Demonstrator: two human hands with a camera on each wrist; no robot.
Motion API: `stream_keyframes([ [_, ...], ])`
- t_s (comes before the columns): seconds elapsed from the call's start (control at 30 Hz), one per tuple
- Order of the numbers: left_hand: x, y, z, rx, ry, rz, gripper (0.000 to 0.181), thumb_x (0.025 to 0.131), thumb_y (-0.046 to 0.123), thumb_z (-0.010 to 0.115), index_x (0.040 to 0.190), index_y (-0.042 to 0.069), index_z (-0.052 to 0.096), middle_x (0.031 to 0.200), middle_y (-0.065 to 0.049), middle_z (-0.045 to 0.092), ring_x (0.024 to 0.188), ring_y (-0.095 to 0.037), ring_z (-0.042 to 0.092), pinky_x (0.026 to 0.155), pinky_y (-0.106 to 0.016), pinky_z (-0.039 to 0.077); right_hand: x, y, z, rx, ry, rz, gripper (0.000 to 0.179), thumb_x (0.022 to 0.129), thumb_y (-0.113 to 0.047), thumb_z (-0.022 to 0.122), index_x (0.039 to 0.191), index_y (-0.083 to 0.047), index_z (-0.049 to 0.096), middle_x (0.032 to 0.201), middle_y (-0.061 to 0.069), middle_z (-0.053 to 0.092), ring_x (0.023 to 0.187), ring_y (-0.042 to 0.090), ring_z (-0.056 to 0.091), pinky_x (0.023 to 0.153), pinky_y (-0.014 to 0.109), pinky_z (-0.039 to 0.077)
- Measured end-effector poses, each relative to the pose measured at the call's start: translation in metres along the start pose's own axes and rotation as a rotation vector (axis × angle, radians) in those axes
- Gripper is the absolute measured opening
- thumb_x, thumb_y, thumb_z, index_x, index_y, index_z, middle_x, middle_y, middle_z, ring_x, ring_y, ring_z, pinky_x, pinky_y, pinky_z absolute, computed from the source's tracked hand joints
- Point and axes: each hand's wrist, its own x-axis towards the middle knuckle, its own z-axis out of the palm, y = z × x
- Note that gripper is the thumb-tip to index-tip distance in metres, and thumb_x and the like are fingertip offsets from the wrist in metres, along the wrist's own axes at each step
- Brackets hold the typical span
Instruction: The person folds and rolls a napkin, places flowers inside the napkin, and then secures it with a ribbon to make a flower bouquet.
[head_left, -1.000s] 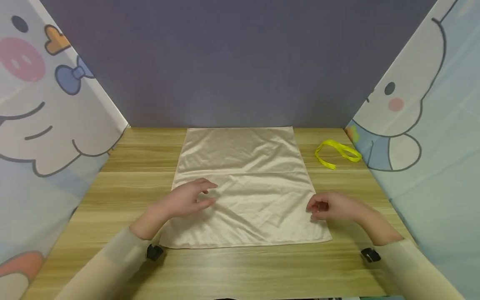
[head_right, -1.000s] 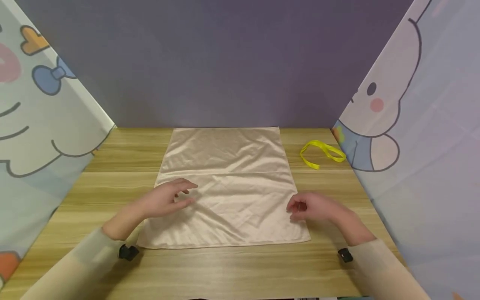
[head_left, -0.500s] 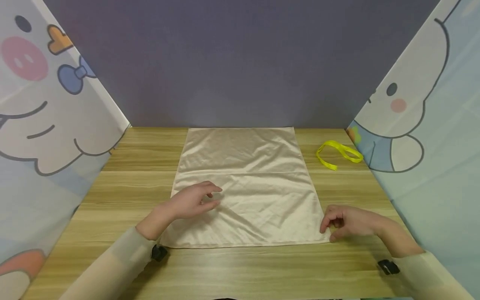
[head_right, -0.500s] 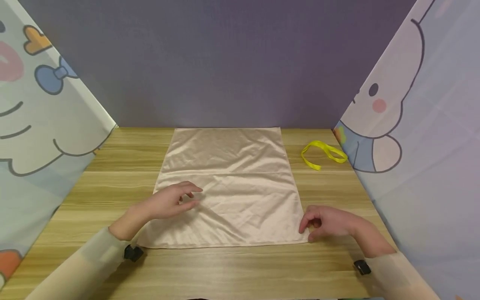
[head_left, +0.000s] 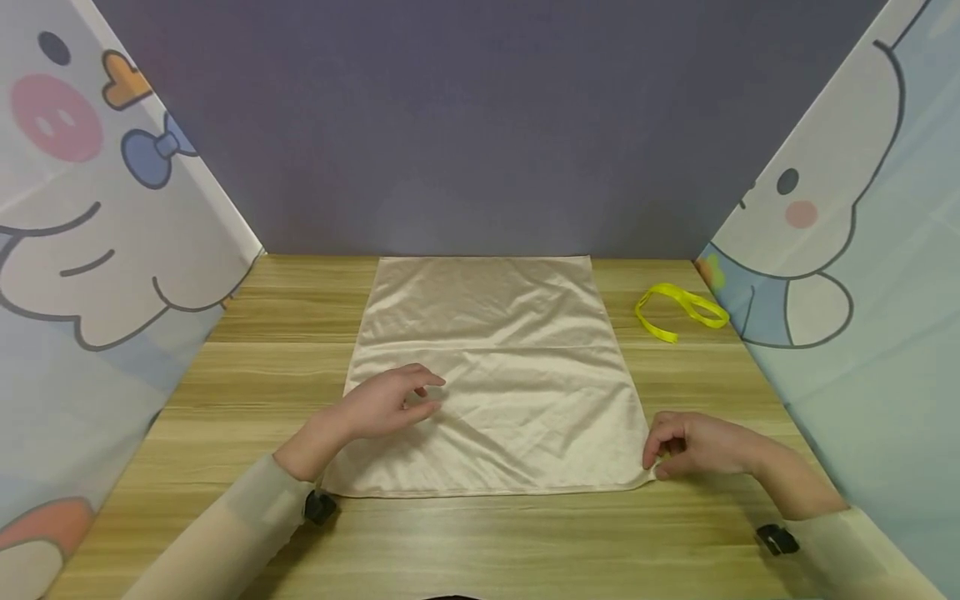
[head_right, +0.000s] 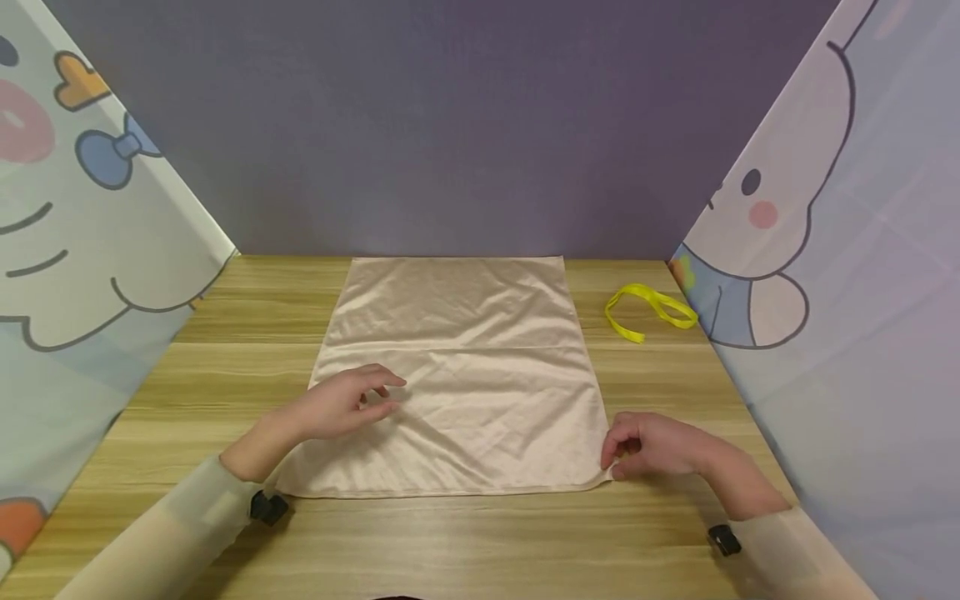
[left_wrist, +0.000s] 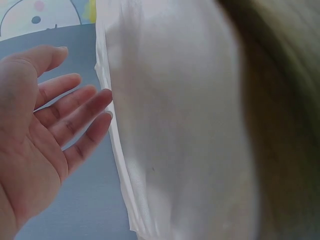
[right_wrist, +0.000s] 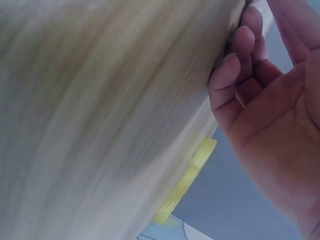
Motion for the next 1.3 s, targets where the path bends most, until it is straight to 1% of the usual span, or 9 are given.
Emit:
stream_keyframes([
  [0.13, 0.001, 0.000, 0.001, -0.007, 0.002, -0.002, 0.037, 0.109, 0.025, 0.070, 0.138, 0.002, 0.071, 0.133, -0.011, 0.074, 0.112, -0.026, 0.077, 0.090, -0.038, 0.065, 0.001, 0.001, 0.000, -0.017, 0.024, -0.003, 0.009, 0.097, -0.012, 0.084, 0.102, -0.018, 0.084, 0.093, 0.003, 0.068, 0.082, 0.001, 0.059, 0.068, 0.023, 0.052],
  [0.3, 0.002, 0.000, 0.002, -0.012, 0.006, 0.003, 0.034, 0.109, 0.024, 0.070, 0.135, 0.003, 0.072, 0.132, -0.010, 0.075, 0.111, -0.025, 0.077, 0.089, -0.038, 0.064, 0.006, -0.005, -0.006, -0.038, 0.052, -0.004, 0.010, 0.099, -0.013, 0.083, 0.104, -0.021, 0.084, 0.096, -0.001, 0.071, 0.086, 0.000, 0.060, 0.071, 0.023, 0.054],
  [0.5, 0.005, 0.004, 0.001, -0.052, 0.015, 0.034, 0.029, 0.109, 0.022, 0.070, 0.130, 0.002, 0.074, 0.126, -0.010, 0.076, 0.110, -0.026, 0.077, 0.090, -0.041, 0.065, 0.023, -0.017, -0.017, -0.073, 0.141, -0.090, 0.015, 0.098, -0.008, 0.082, 0.105, -0.022, 0.083, 0.093, -0.002, 0.069, 0.080, 0.006, 0.060, 0.067, 0.024, 0.053],
  [0.6, 0.007, 0.007, 0.003, -0.092, 0.011, 0.041, 0.028, 0.108, 0.021, 0.071, 0.129, 0.003, 0.075, 0.124, -0.008, 0.076, 0.109, -0.024, 0.077, 0.087, -0.037, 0.065, 0.033, -0.022, -0.025, -0.080, 0.176, -0.120, 0.019, 0.097, -0.005, 0.081, 0.105, -0.022, 0.084, 0.092, -0.002, 0.068, 0.077, 0.009, 0.059, 0.066, 0.025, 0.052],
  [0.7, 0.010, 0.011, 0.004, -0.120, 0.005, 0.046, 0.027, 0.108, 0.021, 0.071, 0.129, 0.004, 0.076, 0.124, -0.007, 0.076, 0.108, -0.022, 0.077, 0.083, -0.031, 0.063, 0.042, -0.027, -0.034, -0.081, 0.201, -0.119, 0.021, 0.098, -0.004, 0.081, 0.105, -0.023, 0.083, 0.095, -0.004, 0.070, 0.075, 0.011, 0.059, 0.066, 0.026, 0.052],
  [0.97, 0.017, 0.030, 0.009, -0.198, -0.021, 0.090, 0.029, 0.109, 0.025, 0.071, 0.130, 0.006, 0.076, 0.123, -0.006, 0.077, 0.104, -0.014, 0.074, 0.080, -0.026, 0.060, 0.068, -0.045, -0.053, -0.105, 0.265, -0.114, 0.019, 0.099, -0.005, 0.080, 0.105, -0.023, 0.083, 0.098, -0.004, 0.072, 0.075, 0.015, 0.056, 0.066, 0.028, 0.050],
  [1.1, 0.024, 0.045, 0.015, -0.237, -0.001, 0.135, 0.027, 0.106, 0.025, 0.075, 0.125, 0.007, 0.079, 0.117, -0.005, 0.079, 0.097, -0.009, 0.073, 0.076, -0.024, 0.060, 0.080, -0.053, -0.059, -0.100, 0.303, -0.133, 0.015, 0.099, -0.006, 0.081, 0.105, -0.020, 0.083, 0.100, 0.002, 0.075, 0.076, 0.014, 0.057, 0.067, 0.027, 0.050],
  [1.2, 0.031, 0.055, 0.020, -0.245, 0.004, 0.158, 0.027, 0.104, 0.028, 0.079, 0.123, 0.009, 0.081, 0.115, -0.006, 0.080, 0.093, -0.006, 0.071, 0.076, -0.025, 0.060, 0.088, -0.059, -0.063, -0.101, 0.346, -0.146, 0.014, 0.098, -0.006, 0.082, 0.105, -0.017, 0.084, 0.100, 0.004, 0.076, 0.077, 0.013, 0.059, 0.067, 0.027, 0.050],
  [1.3, 0.036, 0.063, 0.026, -0.242, -0.006, 0.158, 0.028, 0.102, 0.030, 0.082, 0.122, 0.011, 0.081, 0.114, -0.005, 0.080, 0.090, -0.003, 0.069, 0.078, -0.024, 0.059, 0.094, -0.065, -0.066, -0.099, 0.388, -0.114, 0.012, 0.098, -0.007, 0.083, 0.105, -0.017, 0.085, 0.100, 0.003, 0.078, 0.077, 0.012, 0.060, 0.067, 0.026, 0.051],
])
